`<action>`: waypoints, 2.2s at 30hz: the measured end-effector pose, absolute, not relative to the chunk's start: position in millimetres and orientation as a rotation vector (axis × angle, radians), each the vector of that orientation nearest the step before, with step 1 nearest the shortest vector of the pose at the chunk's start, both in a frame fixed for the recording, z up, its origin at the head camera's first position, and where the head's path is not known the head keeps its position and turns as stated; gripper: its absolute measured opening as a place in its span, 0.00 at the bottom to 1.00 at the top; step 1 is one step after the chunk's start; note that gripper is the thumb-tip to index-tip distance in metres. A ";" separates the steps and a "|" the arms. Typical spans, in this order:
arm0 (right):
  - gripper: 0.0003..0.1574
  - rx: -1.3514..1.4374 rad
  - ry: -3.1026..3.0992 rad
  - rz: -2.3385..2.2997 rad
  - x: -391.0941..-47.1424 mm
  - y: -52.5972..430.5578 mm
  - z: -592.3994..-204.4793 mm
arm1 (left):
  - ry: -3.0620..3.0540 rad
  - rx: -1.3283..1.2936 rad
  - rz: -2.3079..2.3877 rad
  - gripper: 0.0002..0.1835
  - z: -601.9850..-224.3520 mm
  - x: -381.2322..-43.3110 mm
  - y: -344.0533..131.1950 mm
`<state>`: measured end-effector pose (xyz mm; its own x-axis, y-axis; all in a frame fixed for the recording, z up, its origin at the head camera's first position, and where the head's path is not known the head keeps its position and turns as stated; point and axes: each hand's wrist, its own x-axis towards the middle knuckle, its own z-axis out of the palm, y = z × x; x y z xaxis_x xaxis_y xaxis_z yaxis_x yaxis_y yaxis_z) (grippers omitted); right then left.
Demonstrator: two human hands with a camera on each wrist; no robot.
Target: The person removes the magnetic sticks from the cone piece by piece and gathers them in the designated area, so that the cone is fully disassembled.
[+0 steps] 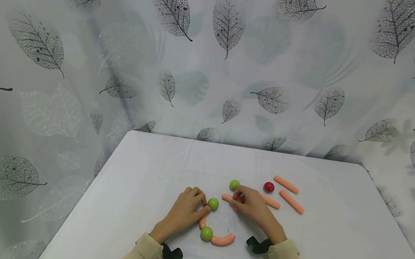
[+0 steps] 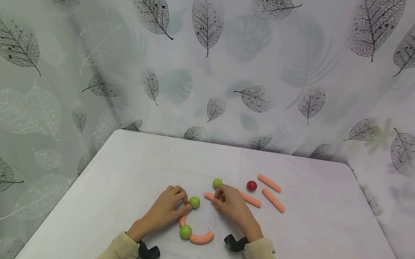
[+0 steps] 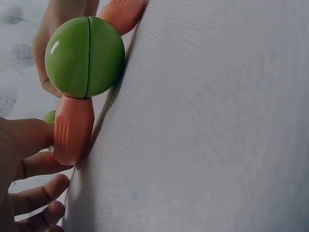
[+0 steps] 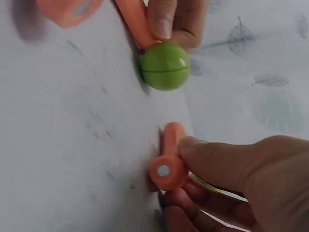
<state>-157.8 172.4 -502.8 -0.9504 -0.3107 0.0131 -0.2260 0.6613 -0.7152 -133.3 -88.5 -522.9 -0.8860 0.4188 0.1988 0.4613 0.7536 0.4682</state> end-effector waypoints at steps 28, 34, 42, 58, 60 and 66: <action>0.06 -0.231 2.951 -1.161 -157.4 164.4 -504.1 | -2.815 -0.721 -0.914 0.06 -521.9 -131.3 -87.0; 0.06 -0.411 2.781 -1.329 -155.5 169.7 -495.3 | -2.836 -0.676 -1.110 0.07 -522.1 -131.2 -87.2; 0.21 -0.760 2.484 -1.409 -152.8 170.8 -490.9 | -2.831 -0.648 -1.465 0.08 -518.5 -131.1 -86.4; 0.23 -0.787 2.356 -1.442 -150.0 163.0 -491.4 | -2.783 -0.607 -1.732 0.09 -519.3 -132.7 -83.5; 0.22 -0.785 2.354 -1.430 -149.8 162.3 -492.0 | -2.779 -0.610 -1.723 0.09 -519.3 -132.9 -83.6; 0.22 -0.808 2.362 -1.425 -148.6 160.4 -491.1 | -2.773 -0.619 -1.698 0.09 -518.1 -132.1 -83.0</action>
<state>-148.6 160.4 -491.1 -0.8091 -0.5849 0.0566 -0.3228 0.3619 -0.8745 -132.1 -83.0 -518.1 -0.9164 0.3971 0.0499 0.2250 0.4080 0.8848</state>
